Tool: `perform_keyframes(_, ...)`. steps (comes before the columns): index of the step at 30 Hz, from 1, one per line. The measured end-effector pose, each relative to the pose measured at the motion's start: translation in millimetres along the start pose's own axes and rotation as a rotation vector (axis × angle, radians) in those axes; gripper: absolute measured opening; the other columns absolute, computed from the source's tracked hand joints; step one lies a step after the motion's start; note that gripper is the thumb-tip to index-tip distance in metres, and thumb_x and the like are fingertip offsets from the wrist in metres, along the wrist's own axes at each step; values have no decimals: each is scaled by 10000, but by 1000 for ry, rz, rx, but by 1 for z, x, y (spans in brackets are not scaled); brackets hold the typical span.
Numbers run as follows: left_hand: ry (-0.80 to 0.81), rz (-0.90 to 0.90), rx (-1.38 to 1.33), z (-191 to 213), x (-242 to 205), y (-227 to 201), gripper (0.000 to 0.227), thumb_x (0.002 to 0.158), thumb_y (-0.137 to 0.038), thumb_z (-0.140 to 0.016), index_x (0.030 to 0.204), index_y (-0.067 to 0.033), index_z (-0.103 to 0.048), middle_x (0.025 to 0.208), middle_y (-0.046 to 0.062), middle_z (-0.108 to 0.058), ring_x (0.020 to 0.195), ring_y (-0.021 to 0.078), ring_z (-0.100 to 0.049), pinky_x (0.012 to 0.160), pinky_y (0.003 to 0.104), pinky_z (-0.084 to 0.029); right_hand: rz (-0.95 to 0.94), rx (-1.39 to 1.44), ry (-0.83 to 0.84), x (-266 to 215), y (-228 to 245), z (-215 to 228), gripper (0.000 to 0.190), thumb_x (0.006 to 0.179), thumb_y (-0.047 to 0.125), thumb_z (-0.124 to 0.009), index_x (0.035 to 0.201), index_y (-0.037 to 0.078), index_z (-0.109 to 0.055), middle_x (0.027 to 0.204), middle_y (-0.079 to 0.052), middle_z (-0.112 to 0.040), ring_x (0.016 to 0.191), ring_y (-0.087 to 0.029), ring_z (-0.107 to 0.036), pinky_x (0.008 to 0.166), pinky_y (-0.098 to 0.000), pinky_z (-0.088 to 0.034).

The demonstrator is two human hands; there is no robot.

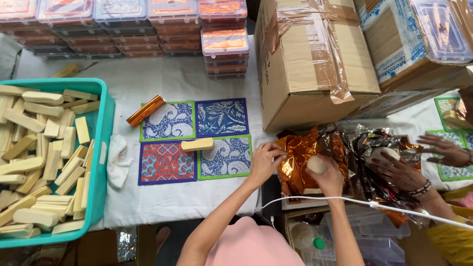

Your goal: The person places wooden blocks into a small plastic container, wipes the container with a white cloth, and stacks it with other containers. They then wipe wooden blocks with the cloth and place them on patterned tiles.

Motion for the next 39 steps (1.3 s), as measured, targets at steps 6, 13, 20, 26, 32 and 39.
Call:
perform_keyframes(6, 108, 124, -63, -32, -8, 34, 161, 869, -278, -761, 960, -165, -829, 924, 68, -730, 928, 276, -664, 835, 405, -538, -15, -17, 32, 2, 2, -4, 699, 646, 374, -913, 1288, 198, -698, 1264, -97, -689, 1033, -317, -716, 893, -446, -583)
perform_keyframes(13, 174, 75, 16, -35, -5, -1, 157, 895, -305, -735, 953, -178, -808, 771, 91, -752, 684, 295, -730, 662, 408, -575, 66, -37, -38, -3, 17, 23, 692, 639, 338, -910, 1284, 188, -712, 1246, -109, -698, 1064, -320, -706, 896, -453, -573)
perform_keyframes(20, -24, 334, -447, -32, 7, 42, 169, 908, -215, -714, 927, -50, -748, 859, 80, -771, 786, 182, -733, 736, 322, -562, 89, -24, -87, 3, 16, 24, 654, 662, 220, -849, 1299, 195, -705, 1294, -92, -695, 1091, -332, -694, 914, -438, -570)
perform_keyframes(26, -183, 422, -904, -23, 2, 90, 156, 977, -168, -664, 985, -14, -689, 951, 28, -739, 876, 81, -664, 797, 245, -522, 68, -62, 90, 14, 16, -24, 731, 652, 227, -845, 1352, 235, -635, 1339, -103, -649, 1085, -363, -699, 876, -474, -592)
perform_keyframes(32, -365, 539, -997, 45, -26, 137, 144, 993, -214, -644, 948, -83, -683, 907, 7, -692, 838, 96, -635, 799, 250, -518, 73, -236, 245, 15, -22, -94, 755, 761, 367, -835, 1441, 218, -542, 1442, -154, -546, 1247, -430, -579, 944, -545, -536)
perform_keyframes(39, -776, 702, -984, 150, -133, 236, 101, 943, -243, -674, 987, -152, -664, 993, -28, -676, 927, 87, -642, 817, 283, -534, 6, 417, -184, 21, -67, -54, 739, 900, 148, -755, 1541, 15, -412, 1510, -193, -483, 1275, -340, -557, 1065, -455, -472)
Point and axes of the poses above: each hand's wrist, its own x-axis towards the middle knuckle, its own z-axis out of the back of the hand, y = z × x, the point moved 10 cm from there along x, towards the middle knuckle
